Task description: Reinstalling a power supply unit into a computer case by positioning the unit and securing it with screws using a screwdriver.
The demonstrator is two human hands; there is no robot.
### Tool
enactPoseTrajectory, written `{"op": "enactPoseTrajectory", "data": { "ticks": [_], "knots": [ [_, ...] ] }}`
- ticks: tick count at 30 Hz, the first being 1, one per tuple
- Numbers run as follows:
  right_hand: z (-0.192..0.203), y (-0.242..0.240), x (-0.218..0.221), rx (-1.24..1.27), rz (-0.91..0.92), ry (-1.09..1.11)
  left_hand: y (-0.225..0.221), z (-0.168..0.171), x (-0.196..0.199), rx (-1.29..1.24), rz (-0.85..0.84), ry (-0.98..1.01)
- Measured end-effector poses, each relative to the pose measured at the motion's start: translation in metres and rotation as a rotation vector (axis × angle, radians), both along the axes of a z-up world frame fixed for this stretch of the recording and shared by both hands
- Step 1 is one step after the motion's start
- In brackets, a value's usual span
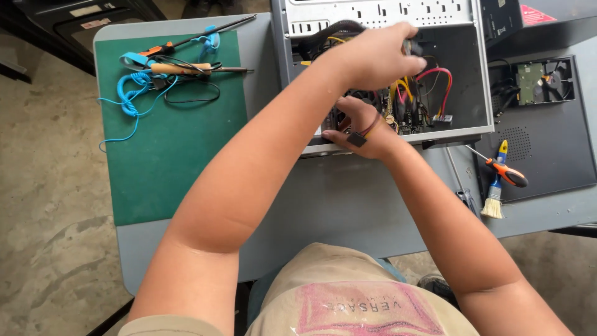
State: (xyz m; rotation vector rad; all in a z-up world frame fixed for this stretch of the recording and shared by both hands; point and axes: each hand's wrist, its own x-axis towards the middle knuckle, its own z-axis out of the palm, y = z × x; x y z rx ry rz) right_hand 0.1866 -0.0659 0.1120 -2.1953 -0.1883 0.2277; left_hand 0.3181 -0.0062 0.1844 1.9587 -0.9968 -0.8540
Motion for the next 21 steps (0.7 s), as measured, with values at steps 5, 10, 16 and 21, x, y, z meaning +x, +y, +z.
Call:
{"op": "enactPoseTrajectory", "data": {
  "ticks": [5,10,16,21],
  "knots": [
    [-0.033,0.005,-0.017,-0.37,-0.2,-0.278,0.025,-0.058,0.021,0.238,0.095,-0.63],
    [0.003,0.039,-0.051,-0.332,-0.32,-0.769,0.076,-0.121,0.02,0.129,0.214,-1.064],
    [-0.092,0.092,-0.111,0.499,-0.616,0.001,0.066,-0.116,-0.002,0.288,0.313,-1.068],
    [-0.156,0.096,-0.095,1.316,-0.727,0.462,0.061,-0.121,-0.004,0.331,0.331,-1.127]
  ]
}}
